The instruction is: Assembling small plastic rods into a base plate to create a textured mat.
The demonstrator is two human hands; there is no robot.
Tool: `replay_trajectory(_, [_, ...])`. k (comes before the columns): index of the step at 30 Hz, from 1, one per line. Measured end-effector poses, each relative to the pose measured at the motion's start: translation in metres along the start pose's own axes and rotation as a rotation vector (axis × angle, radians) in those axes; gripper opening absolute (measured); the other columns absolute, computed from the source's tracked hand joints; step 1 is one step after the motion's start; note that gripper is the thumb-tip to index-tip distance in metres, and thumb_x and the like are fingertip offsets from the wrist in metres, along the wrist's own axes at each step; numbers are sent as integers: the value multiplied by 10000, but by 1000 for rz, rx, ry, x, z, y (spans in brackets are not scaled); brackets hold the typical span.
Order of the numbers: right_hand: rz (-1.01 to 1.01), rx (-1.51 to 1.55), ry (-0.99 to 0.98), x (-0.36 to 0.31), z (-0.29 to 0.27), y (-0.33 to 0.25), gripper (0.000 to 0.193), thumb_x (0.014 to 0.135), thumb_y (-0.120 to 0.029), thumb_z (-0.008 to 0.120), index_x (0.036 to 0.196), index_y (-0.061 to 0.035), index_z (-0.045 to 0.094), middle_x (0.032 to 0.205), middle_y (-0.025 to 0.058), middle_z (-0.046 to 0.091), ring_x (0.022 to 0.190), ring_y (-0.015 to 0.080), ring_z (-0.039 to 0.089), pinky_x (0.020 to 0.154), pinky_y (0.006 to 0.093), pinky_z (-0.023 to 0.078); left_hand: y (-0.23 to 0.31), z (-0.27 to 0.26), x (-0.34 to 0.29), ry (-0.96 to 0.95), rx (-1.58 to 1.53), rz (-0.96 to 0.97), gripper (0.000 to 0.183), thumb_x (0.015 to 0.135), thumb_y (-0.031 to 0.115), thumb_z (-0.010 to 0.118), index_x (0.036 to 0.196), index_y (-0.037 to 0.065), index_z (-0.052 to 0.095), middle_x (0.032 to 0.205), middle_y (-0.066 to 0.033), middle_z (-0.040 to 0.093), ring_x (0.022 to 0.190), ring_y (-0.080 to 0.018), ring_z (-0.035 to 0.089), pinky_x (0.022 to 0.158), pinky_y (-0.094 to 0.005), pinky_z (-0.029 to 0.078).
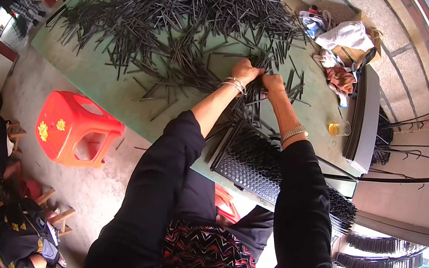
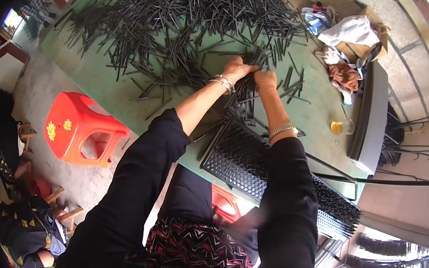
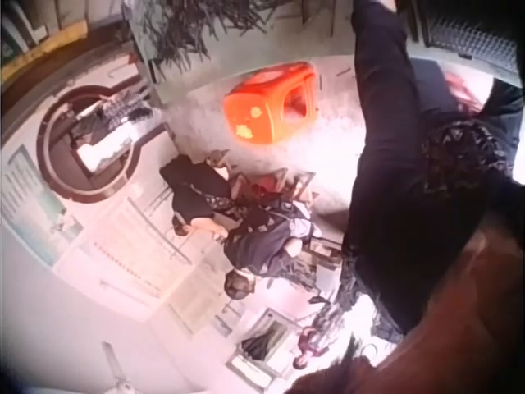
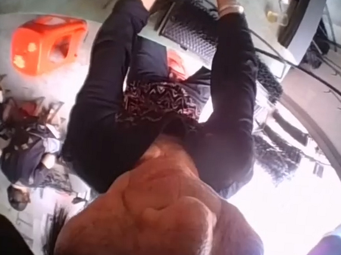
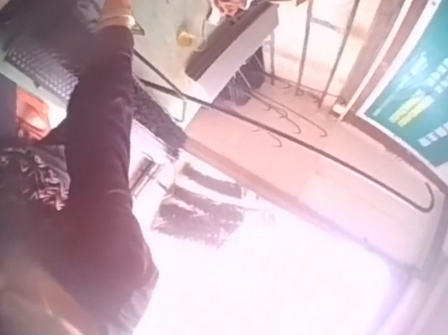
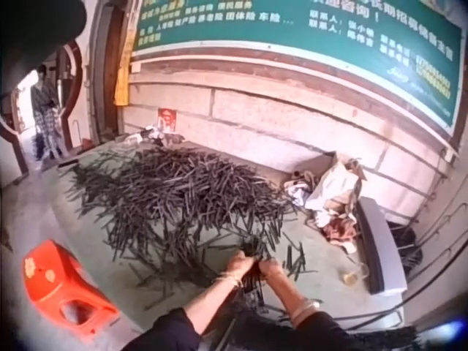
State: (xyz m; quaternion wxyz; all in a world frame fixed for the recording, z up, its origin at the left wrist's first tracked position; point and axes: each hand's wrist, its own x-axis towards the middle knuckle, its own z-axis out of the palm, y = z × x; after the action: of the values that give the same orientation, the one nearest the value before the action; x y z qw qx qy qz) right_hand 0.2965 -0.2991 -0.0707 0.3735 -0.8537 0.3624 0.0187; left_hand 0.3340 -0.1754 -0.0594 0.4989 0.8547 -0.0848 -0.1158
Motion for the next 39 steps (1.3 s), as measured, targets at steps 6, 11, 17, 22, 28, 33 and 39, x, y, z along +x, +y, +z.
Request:
replay_trajectory(6, [-172,172,68,-21,15,-7,318,827,-252,619,1022,-18,711,900,198,709,908,351,684,792,410,527,3,-6,-4,-25,-396,-286,735,713,582,751,996,-85,633,988,-209,676,897,-295,666,775,-399,509])
replay_trajectory(11, [-389,239,151,-63,16,-47,240,824,-196,598,979,-68,730,899,213,696,891,377,671,797,424,507,-13,-38,2,-153,-821,-254,760,716,436,834,1152,-114,545,1106,-166,635,965,-214,616,855,-331,497])
replay_trajectory(17, [-602,217,69,-71,1,-73,246,867,-162,618,1004,26,700,823,100,707,746,148,636,694,316,489,0,-60,-9,-7,-1124,-241,370,698,223,827,855,-61,649,902,-130,662,817,-198,611,710,-338,493])
replay_trajectory(22, [-575,579,-72,-87,-39,-85,307,912,-207,630,1105,26,678,913,51,706,827,114,620,792,251,475,2,-83,-9,-87,-1360,-282,177,786,136,747,871,-12,698,847,-106,674,664,-217,632,628,-342,531])
replay_trajectory(28, [-565,231,-437,-104,-41,-61,951,838,-609,637,1456,35,308,1277,178,539,1153,221,520,932,333,467,7,-91,-2,0,-1496,-183,156,800,101,730,828,-7,622,698,-86,591,595,-238,609,604,-394,583])
replay_trajectory(33, [-605,7,-418,-110,-35,-63,736,871,-423,691,1346,67,414,1095,147,617,947,192,576,836,300,470,9,-88,-9,3,-1645,-233,186,816,120,717,896,8,592,800,-127,640,713,-284,668,711,-458,583])
replay_trajectory(39, [-749,-67,-247,-116,-21,-56,575,915,-386,636,1235,59,461,916,185,622,827,241,584,746,350,464,-3,-89,-8,13,-1695,-218,188,851,167,666,905,36,542,832,-141,660,810,-306,674,753,-471,562])
